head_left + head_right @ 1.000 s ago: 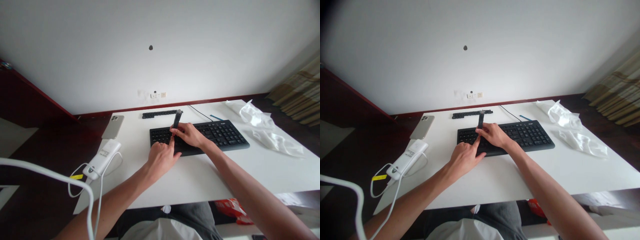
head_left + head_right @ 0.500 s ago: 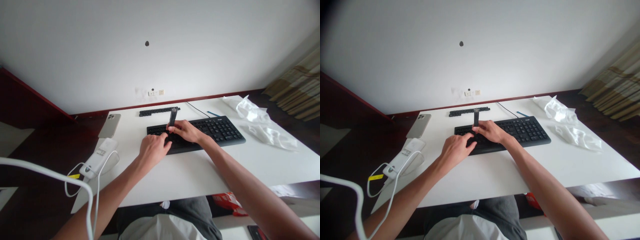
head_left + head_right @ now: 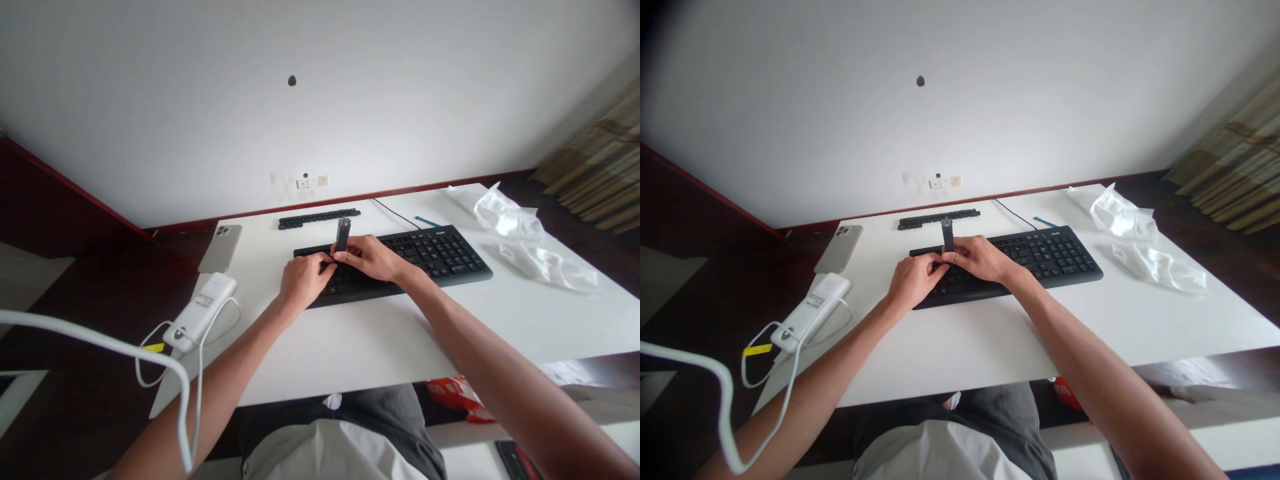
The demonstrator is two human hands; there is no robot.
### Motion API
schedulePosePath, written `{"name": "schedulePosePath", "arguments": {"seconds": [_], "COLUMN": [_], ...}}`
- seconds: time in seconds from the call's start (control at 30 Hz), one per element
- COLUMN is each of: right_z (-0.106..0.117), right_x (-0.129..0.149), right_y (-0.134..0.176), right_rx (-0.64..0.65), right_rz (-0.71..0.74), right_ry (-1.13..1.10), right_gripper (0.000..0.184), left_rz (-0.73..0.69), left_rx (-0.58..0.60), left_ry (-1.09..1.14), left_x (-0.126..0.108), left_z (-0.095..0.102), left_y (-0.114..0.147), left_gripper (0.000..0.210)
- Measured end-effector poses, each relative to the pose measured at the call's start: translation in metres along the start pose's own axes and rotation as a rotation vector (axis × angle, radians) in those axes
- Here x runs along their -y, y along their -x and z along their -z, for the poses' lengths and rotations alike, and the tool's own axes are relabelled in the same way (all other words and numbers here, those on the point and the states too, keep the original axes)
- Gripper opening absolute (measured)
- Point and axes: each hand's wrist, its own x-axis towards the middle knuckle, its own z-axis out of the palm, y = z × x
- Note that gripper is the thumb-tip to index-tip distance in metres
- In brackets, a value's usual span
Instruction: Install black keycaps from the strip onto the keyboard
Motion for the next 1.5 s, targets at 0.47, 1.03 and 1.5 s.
{"name": "schedulePosePath", "arguments": {"seconds": [0.47, 1.03, 1.5], "right_z": [-0.008, 0.004, 0.003], "right_x": [0.009, -0.008, -0.006], "right_y": [0.000, 0.001, 0.002], "right_rx": [-0.093, -0.027, -0.061], "right_rz": [0.021, 0.036, 0.018], "right_ry": [0.099, 0.046, 0.086], "right_gripper": [0.040, 0.009, 0.007], "left_rz": [-0.060, -0.101, -0.130], "left_rx": [-0.010, -0.049, -0.026], "left_ry": [-0.123, -0.132, -0.063], "left_x": [0.000, 0.001, 0.005], "left_z": [-0.004, -0.008, -0.005], "left_y": [-0.002, -0.003, -0.004], "left_gripper": [0.045, 0.031, 0.029]}}
